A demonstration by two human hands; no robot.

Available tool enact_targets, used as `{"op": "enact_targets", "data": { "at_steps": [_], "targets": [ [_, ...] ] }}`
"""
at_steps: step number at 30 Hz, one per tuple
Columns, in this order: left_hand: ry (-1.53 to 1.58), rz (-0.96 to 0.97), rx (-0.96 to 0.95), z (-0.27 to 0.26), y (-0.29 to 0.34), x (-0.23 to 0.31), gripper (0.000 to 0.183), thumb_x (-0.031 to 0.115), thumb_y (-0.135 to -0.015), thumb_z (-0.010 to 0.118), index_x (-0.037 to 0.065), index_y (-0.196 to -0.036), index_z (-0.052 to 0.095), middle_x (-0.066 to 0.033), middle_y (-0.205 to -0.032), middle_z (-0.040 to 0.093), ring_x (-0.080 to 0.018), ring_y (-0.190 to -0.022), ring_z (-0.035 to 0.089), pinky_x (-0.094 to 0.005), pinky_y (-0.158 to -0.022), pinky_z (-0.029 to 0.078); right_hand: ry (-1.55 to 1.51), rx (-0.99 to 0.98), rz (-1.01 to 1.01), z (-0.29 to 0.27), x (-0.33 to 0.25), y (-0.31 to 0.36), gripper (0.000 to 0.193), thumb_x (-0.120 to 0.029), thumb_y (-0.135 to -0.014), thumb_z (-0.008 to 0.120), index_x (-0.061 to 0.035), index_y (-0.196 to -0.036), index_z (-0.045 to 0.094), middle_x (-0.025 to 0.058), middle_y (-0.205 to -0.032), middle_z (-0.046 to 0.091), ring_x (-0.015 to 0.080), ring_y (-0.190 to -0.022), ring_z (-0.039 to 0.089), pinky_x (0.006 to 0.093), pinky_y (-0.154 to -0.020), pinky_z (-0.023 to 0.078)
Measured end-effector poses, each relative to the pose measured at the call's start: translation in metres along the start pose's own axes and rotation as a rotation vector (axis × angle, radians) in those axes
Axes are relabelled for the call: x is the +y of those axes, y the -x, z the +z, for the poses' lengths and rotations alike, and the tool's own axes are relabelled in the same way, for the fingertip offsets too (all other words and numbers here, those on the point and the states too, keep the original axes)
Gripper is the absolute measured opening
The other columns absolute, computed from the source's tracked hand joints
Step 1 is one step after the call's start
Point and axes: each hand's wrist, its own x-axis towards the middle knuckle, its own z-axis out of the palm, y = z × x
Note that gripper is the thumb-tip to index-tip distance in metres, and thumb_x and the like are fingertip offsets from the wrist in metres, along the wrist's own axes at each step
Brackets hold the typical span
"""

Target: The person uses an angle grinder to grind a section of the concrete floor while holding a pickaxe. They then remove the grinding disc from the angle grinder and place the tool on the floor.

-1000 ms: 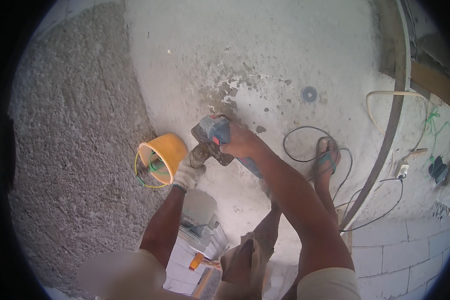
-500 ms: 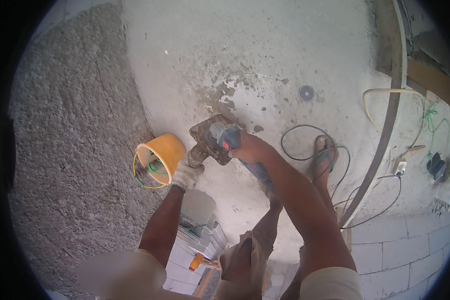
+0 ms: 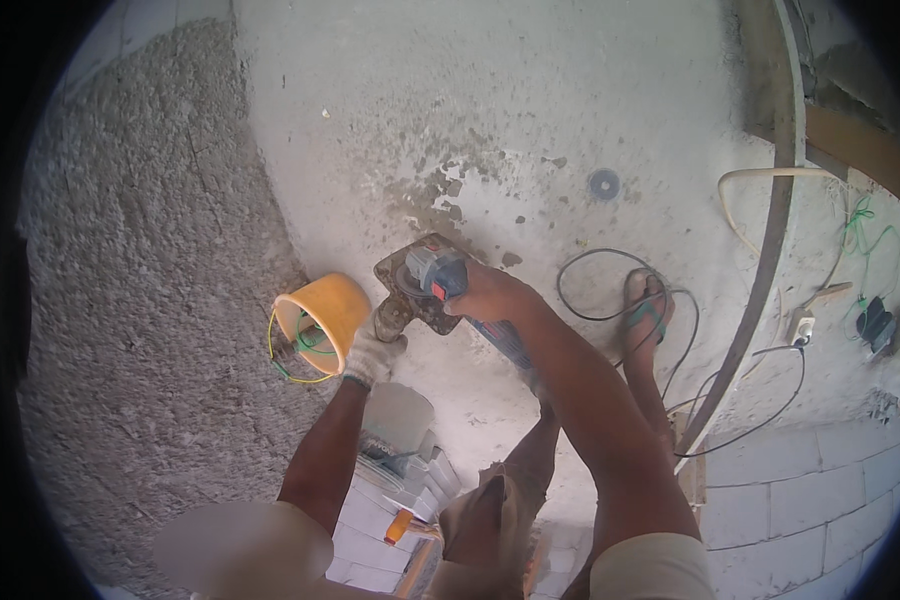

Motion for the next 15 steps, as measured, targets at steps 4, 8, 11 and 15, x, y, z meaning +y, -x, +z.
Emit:
{"op": "enact_targets", "data": {
  "at_steps": [4, 8, 11, 15],
  "targets": [
    [0.036, -0.018, -0.027, -0.010, 0.003, 0.005, 0.041, 0.019, -0.082, 0.081, 0.008, -0.120, 0.071, -0.0114, -0.102, 0.077, -0.0225, -0.094, 0.074, -0.0370, -0.086, 0.059, 0.038, -0.060, 0.067, 0.001, 0.013, 0.019, 0.088, -0.047, -0.083, 0.081, 0.0041, -0.149, 0.051, 0.0266, -0.135, 0.071, 0.0395, -0.128, 0.068, 0.0450, -0.108, 0.052],
    [-0.083, -0.049, 0.005, -0.003, 0.009, 0.018, 0.041, 0.018, -0.082, 0.080, 0.009, -0.122, 0.073, -0.0112, -0.104, 0.079, -0.0209, -0.097, 0.076, -0.0364, -0.088, 0.060, 0.027, -0.057, 0.077, -0.001, 0.016, 0.031, 0.090, -0.047, -0.083, 0.080, 0.0063, -0.148, 0.050, 0.0290, -0.135, 0.070, 0.0399, -0.129, 0.068, 0.0442, -0.109, 0.052],
    [-0.057, -0.044, 0.026, 0.006, 0.012, 0.019, 0.041, 0.018, -0.083, 0.080, 0.009, -0.122, 0.074, -0.0114, -0.104, 0.080, -0.0219, -0.097, 0.077, -0.0367, -0.088, 0.060, 0.006, 0.006, 0.074, 0.004, 0.005, 0.018, 0.090, -0.047, -0.082, 0.079, 0.0083, -0.147, 0.050, 0.0305, -0.135, 0.070, 0.0403, -0.129, 0.068, 0.0439, -0.108, 0.053],
    [-0.013, -0.014, 0.045, 0.013, 0.009, 0.004, 0.039, 0.019, -0.083, 0.080, 0.011, -0.120, 0.074, -0.0134, -0.104, 0.080, -0.0270, -0.099, 0.078, -0.0384, -0.088, 0.060, 0.032, 0.053, 0.136, 0.011, 0.012, 0.002, 0.091, -0.047, -0.082, 0.079, 0.0112, -0.146, 0.049, 0.0310, -0.134, 0.070, 0.0411, -0.129, 0.069, 0.0446, -0.107, 0.054]
  ]
}}
